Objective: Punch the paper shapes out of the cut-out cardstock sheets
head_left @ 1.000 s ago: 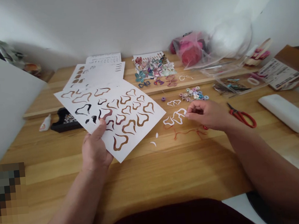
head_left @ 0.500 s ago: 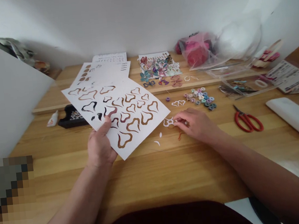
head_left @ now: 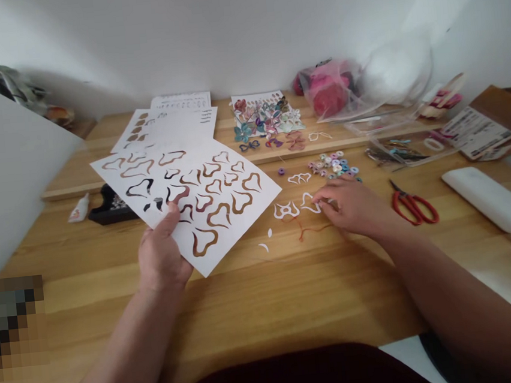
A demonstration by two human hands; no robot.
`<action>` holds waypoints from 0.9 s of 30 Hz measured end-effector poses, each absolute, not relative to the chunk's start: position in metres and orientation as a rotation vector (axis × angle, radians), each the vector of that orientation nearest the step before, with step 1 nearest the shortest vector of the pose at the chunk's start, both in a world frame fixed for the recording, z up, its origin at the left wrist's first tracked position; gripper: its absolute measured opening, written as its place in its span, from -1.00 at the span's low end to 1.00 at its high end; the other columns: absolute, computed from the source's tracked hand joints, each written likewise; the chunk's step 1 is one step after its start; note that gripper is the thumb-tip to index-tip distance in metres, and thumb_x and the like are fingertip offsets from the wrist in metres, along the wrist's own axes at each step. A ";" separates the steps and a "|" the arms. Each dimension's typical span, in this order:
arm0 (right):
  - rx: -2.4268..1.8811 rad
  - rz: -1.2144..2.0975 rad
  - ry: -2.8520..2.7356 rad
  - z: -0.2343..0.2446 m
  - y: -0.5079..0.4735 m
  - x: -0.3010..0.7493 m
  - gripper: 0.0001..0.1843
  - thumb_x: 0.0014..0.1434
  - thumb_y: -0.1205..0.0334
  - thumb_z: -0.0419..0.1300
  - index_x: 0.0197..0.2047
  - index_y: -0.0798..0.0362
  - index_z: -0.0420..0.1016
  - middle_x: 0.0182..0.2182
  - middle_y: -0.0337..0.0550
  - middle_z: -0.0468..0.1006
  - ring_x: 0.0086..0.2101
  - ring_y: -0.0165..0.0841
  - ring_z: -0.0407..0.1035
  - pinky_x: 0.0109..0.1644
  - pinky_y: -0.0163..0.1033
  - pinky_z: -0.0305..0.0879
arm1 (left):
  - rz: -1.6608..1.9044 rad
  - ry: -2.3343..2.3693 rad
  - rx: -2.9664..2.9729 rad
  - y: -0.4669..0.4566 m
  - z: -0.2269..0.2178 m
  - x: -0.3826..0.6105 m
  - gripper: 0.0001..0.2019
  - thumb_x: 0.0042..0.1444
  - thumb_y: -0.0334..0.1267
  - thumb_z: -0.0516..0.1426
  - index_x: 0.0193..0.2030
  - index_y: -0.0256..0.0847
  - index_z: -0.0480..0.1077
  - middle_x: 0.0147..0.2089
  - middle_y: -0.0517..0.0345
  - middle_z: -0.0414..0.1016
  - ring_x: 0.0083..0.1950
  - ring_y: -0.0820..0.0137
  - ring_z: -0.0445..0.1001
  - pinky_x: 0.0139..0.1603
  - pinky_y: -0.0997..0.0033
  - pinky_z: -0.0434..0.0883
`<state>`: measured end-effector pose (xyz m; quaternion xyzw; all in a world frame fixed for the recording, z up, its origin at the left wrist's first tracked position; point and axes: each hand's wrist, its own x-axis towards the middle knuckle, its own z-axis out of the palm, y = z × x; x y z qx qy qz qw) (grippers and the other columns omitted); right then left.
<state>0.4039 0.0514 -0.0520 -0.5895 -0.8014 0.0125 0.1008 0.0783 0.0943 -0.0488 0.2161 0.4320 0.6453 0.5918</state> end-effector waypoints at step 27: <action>-2.177 0.085 -2.140 -0.034 0.051 0.432 -0.71 0.21 0.34 0.10 -0.15 0.01 0.65 -0.18 -0.09 0.66 -0.16 -0.16 0.51 -0.08 -0.14 0.32 | 1.547 1.116 0.491 0.093 -0.040 0.085 -0.73 0.18 -0.46 0.11 -0.01 -0.39 0.54 0.20 -0.19 0.48 0.19 0.06 0.48 0.13 0.08 0.54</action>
